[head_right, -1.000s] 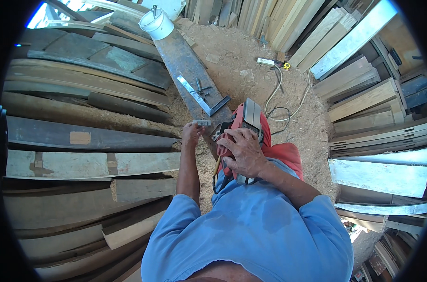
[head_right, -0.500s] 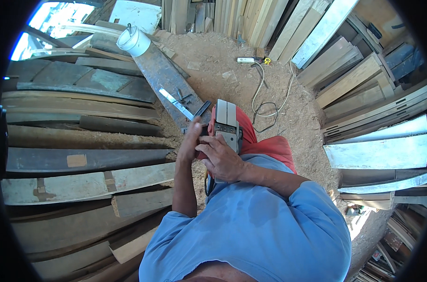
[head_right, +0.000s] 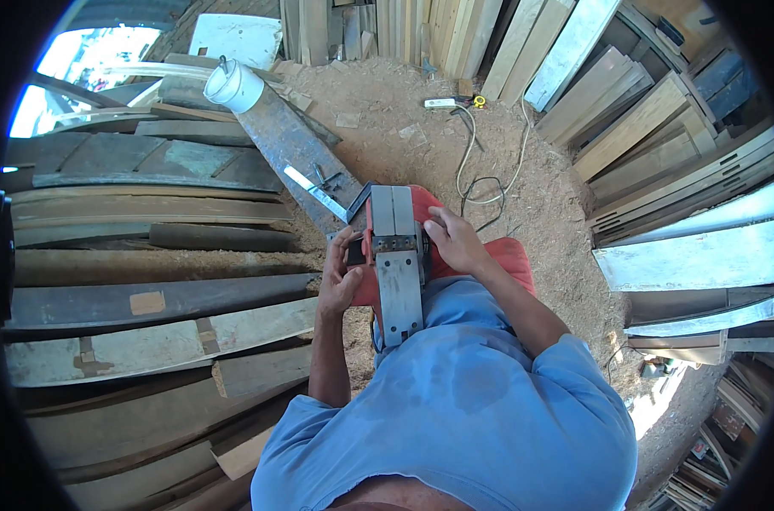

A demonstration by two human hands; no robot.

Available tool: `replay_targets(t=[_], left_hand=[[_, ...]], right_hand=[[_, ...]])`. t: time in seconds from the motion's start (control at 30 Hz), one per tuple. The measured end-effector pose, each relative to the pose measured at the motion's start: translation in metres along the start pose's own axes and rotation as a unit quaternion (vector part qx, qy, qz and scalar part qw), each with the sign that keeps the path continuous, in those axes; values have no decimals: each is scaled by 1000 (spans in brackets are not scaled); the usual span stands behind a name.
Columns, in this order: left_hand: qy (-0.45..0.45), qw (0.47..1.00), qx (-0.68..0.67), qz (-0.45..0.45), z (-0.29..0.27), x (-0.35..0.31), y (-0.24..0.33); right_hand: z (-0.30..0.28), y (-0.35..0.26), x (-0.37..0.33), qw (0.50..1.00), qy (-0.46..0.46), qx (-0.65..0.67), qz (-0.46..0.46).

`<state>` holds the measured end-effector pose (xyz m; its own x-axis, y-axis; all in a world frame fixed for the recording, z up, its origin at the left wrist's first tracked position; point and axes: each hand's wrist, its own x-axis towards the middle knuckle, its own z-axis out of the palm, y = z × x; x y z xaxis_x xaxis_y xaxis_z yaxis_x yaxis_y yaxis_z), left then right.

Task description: The person holds an electric woodworking plane and removes debris from the blades by hand and with a small tool. The person also wipes the underside of the tool and picks up a small metal piece from the ground.

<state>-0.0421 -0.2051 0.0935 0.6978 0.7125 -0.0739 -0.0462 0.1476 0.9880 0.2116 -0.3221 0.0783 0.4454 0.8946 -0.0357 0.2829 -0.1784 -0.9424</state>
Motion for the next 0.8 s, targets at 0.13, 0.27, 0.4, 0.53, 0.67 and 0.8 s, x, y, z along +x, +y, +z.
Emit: replay_targets(t=[0.13, 0.27, 0.4, 0.53, 0.67, 0.8], left_hand=[[31, 990, -128, 52, -8, -17, -4], [107, 967, -224, 62, -23, -36, -6], [125, 924, -336, 131, -32, -53, 11], [135, 877, -417, 196, -14, -57, 66], [73, 796, -549, 243, 26, -53, 90], [13, 752, -611, 247, 43, -50, 87]], right_hand=[[46, 26, 29, 968, -113, 226, -7], [75, -40, 31, 854, -221, 464, 82], [73, -141, 25, 891, -231, 390, -28], [41, -218, 8, 914, -236, 206, -257], [31, -260, -14, 866, -159, 131, -456], [26, -272, -33, 854, -137, 163, -474]])
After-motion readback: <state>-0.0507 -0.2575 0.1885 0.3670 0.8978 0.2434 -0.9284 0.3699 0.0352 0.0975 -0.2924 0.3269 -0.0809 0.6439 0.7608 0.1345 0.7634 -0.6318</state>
